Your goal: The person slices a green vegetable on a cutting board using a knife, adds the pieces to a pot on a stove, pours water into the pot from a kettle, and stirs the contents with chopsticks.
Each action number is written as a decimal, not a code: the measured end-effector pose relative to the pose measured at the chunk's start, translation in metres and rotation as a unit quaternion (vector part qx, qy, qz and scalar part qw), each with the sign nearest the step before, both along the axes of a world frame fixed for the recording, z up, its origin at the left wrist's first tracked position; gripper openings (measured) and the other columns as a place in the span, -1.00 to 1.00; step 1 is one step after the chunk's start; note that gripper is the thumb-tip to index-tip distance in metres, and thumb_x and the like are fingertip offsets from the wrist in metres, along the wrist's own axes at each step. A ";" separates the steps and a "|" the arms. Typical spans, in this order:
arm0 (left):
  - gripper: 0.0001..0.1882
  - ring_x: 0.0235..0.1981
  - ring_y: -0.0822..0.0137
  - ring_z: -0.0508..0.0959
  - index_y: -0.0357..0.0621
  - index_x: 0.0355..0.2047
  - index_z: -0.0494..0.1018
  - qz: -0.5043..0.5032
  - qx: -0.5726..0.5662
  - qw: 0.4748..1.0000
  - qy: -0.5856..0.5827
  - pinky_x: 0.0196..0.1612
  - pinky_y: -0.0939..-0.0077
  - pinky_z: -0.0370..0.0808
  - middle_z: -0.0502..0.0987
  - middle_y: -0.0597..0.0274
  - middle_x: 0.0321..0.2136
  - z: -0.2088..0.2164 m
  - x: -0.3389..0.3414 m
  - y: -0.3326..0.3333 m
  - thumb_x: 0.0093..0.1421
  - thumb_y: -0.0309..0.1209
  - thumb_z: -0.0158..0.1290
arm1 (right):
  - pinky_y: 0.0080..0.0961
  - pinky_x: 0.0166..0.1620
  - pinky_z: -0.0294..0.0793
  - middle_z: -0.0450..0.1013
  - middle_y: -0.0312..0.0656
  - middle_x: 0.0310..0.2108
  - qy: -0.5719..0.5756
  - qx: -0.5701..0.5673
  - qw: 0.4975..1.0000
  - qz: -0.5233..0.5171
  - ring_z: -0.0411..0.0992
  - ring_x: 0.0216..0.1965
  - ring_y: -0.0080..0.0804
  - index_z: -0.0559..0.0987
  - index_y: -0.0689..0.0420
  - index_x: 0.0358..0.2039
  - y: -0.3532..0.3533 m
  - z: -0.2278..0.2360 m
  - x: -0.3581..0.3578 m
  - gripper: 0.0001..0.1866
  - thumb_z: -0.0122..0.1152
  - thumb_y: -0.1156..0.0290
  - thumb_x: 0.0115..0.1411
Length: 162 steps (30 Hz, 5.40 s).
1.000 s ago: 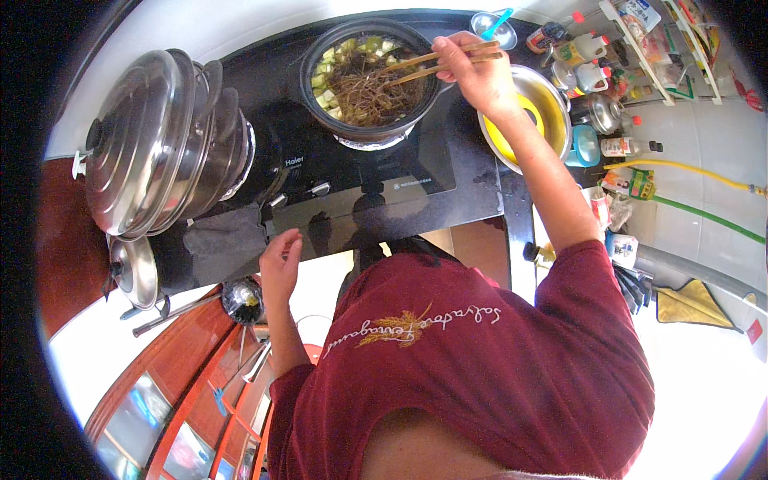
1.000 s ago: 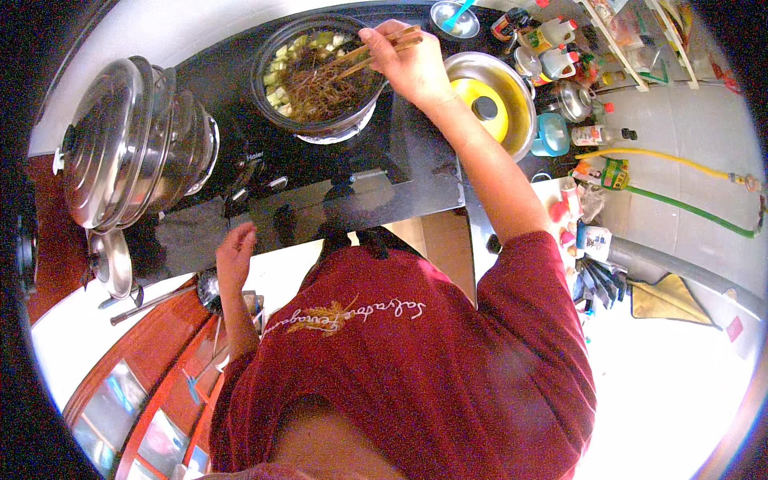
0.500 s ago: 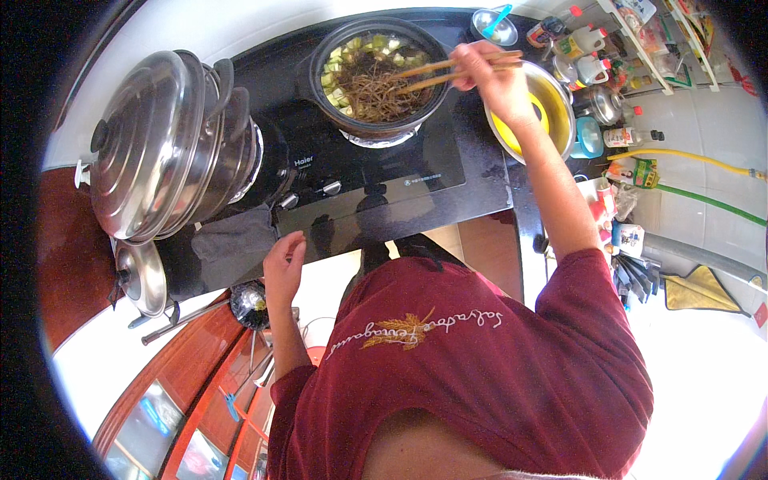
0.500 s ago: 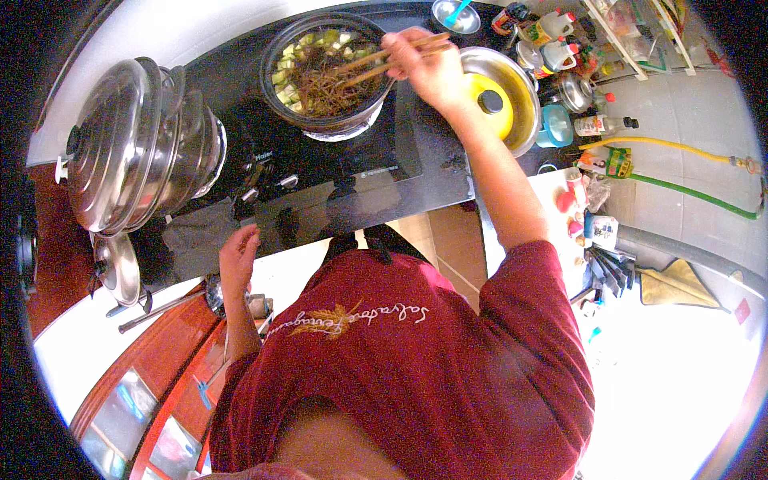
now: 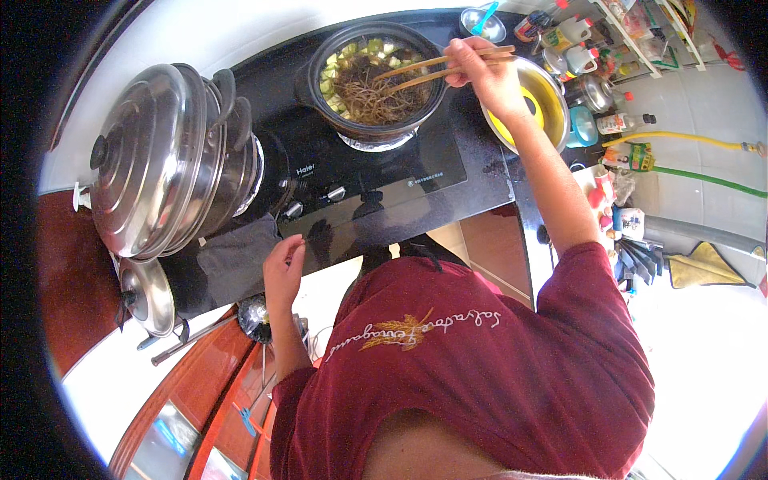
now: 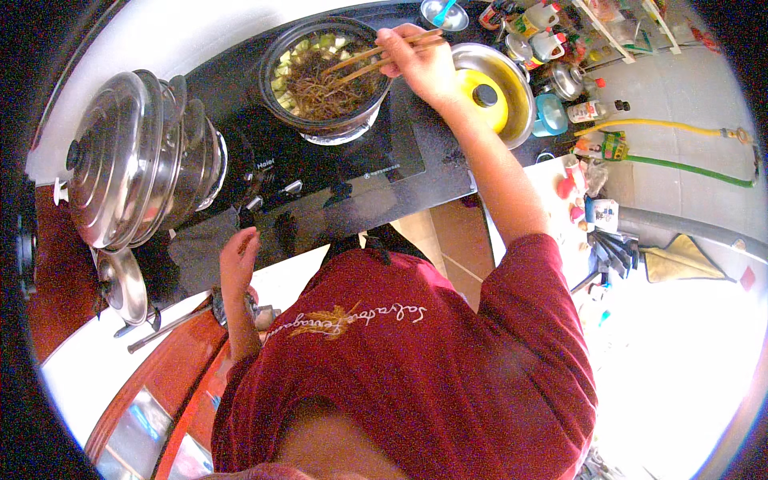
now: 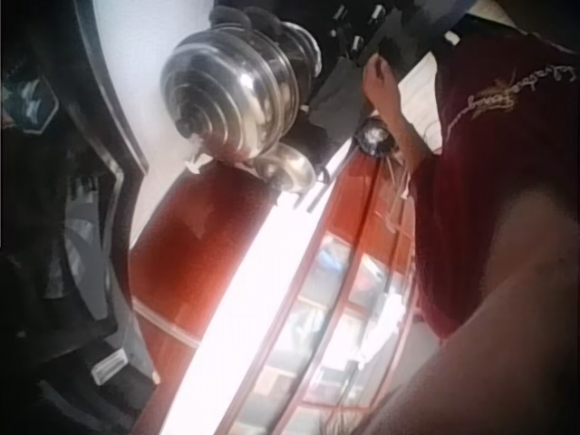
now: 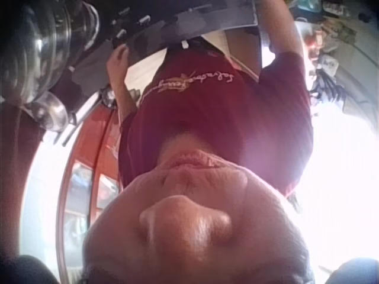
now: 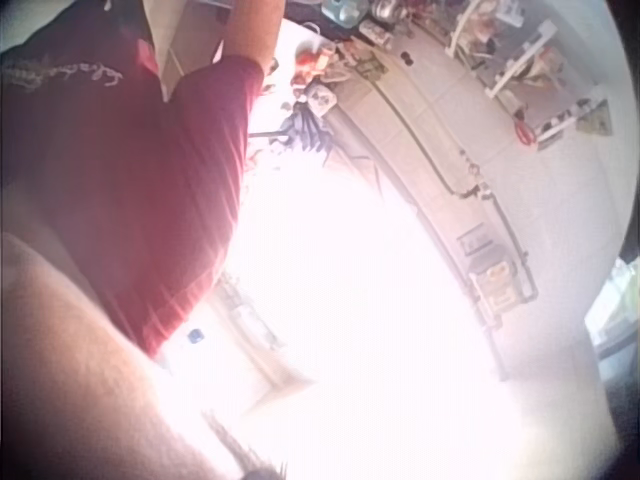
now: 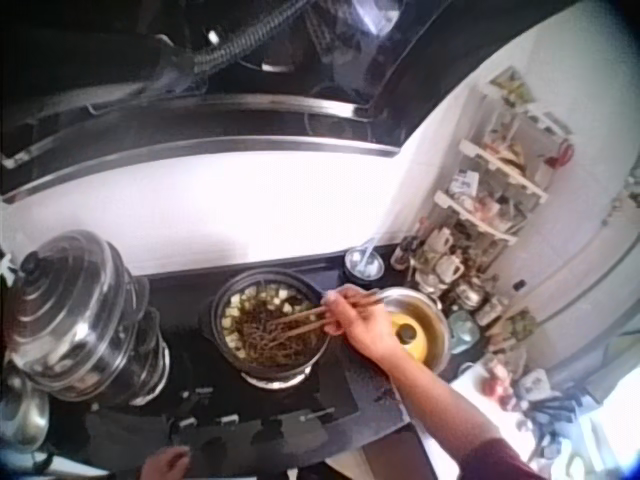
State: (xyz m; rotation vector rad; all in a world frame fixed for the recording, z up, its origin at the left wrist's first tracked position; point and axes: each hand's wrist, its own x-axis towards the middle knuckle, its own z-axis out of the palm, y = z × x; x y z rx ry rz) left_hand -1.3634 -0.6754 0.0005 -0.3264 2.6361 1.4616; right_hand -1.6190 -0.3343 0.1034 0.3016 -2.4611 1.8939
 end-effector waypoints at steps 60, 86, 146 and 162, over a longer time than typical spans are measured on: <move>-0.80 -0.38 0.41 0.53 -0.24 -0.22 0.48 -0.019 0.028 0.999 0.021 -0.27 0.57 0.43 0.55 0.15 -0.36 -0.001 -0.017 -0.006 0.14 -0.46 0.03 | -0.45 -0.42 0.46 0.48 -0.15 -0.61 0.179 0.209 0.954 -0.121 0.50 -0.53 -0.29 0.54 0.15 -0.49 -0.005 -0.071 -0.053 -0.68 0.12 0.13 0.14; -0.80 -0.38 0.42 0.54 -0.26 -0.22 0.48 -0.032 0.026 0.999 0.013 -0.27 0.58 0.44 0.55 0.15 -0.36 0.001 -0.011 0.001 0.14 -0.47 0.03 | -0.28 -0.35 0.46 0.41 -0.14 -0.44 0.365 0.203 0.906 0.067 0.43 -0.39 -0.09 0.50 0.12 -0.48 -0.062 -0.063 -0.039 -0.78 0.19 0.23 0.09; -0.76 -0.38 0.43 0.53 -0.30 -0.19 0.46 -0.136 0.050 0.989 -0.015 -0.26 0.57 0.44 0.56 0.17 -0.36 -0.016 -0.039 0.021 0.14 -0.46 0.03 | -0.59 -0.44 0.55 0.46 -0.15 -0.45 -0.028 -0.327 0.900 -0.288 0.48 -0.54 -0.45 0.46 0.22 -0.31 0.129 -0.042 0.060 -0.70 0.14 0.20 0.16; -0.79 -0.45 0.33 0.55 -0.29 -0.24 0.47 -0.353 0.053 0.934 -0.007 -0.34 0.52 0.47 0.55 0.08 -0.39 -0.007 -0.073 0.213 0.09 -0.51 0.05 | -0.48 -0.14 0.49 0.45 -0.08 -0.24 -0.055 -0.425 0.792 -0.436 0.47 -0.24 -0.36 0.42 0.29 -0.10 0.279 -0.168 0.119 -0.46 -0.11 -0.01 0.26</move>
